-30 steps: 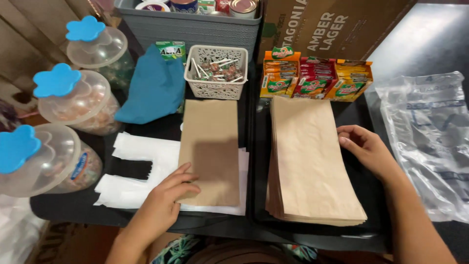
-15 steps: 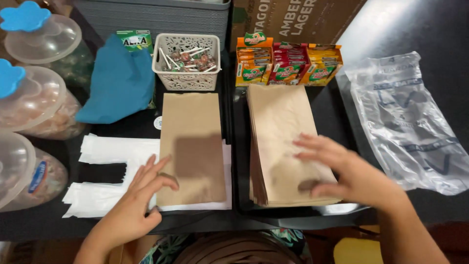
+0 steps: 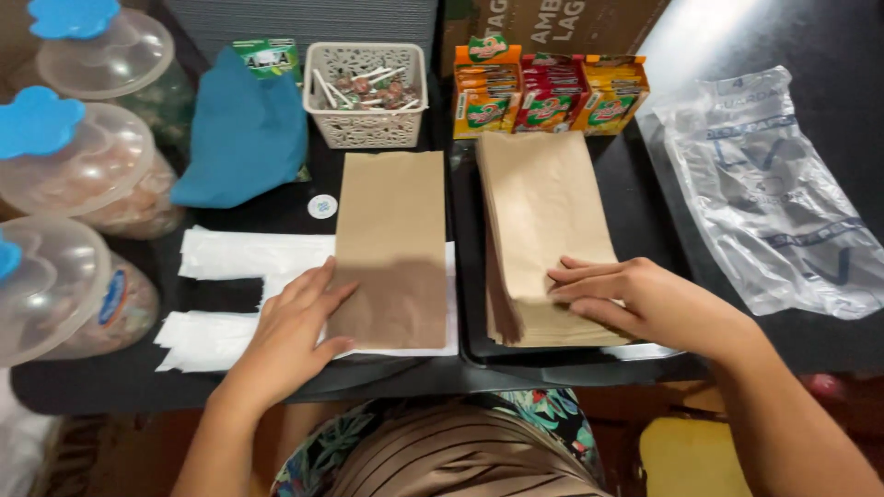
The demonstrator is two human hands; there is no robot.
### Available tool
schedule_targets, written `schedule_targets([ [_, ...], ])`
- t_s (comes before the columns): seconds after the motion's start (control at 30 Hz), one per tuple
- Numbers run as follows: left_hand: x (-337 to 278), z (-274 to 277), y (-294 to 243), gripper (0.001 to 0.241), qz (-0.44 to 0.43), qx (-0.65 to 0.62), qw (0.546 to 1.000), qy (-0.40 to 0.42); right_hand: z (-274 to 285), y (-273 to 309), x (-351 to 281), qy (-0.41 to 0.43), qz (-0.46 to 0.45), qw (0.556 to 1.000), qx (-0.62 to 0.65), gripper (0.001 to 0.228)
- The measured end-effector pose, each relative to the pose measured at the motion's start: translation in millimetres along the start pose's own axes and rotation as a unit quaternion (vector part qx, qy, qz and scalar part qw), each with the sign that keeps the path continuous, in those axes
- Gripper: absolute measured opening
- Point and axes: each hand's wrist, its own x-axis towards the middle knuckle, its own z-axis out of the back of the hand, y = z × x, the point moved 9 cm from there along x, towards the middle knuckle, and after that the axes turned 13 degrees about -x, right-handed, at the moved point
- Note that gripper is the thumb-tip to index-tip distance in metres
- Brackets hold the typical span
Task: Organizing and stacking paper and plastic bags on a tray
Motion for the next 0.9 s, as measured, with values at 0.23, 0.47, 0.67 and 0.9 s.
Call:
schedule_targets([
  [0.23,-6.6,6.0,0.9,0.068,-0.036,-0.055,0.996,-0.053,0.5,3.2,-15.7,-0.067,-0.180,0.967,-0.168,0.039],
  [0.47,-9.0,3.3,6.3,0.067,-0.014,-0.082,0.996,-0.031,-14.7,126.3,55.6,-0.370,-0.003,0.903,-0.217,0.037],
  [0.67,-12.3,13.1,9.4,0.074,0.017,-0.179,0.983,-0.033,-110.7,115.7,111.4,-0.298,-0.020,0.894,-0.335,0.036],
  [0.9,-4.8,8.0,11.2,0.072,0.008,-0.130,0.991,-0.039,-119.3,115.4,116.5,-0.268,0.013,0.921,-0.282,0.041],
])
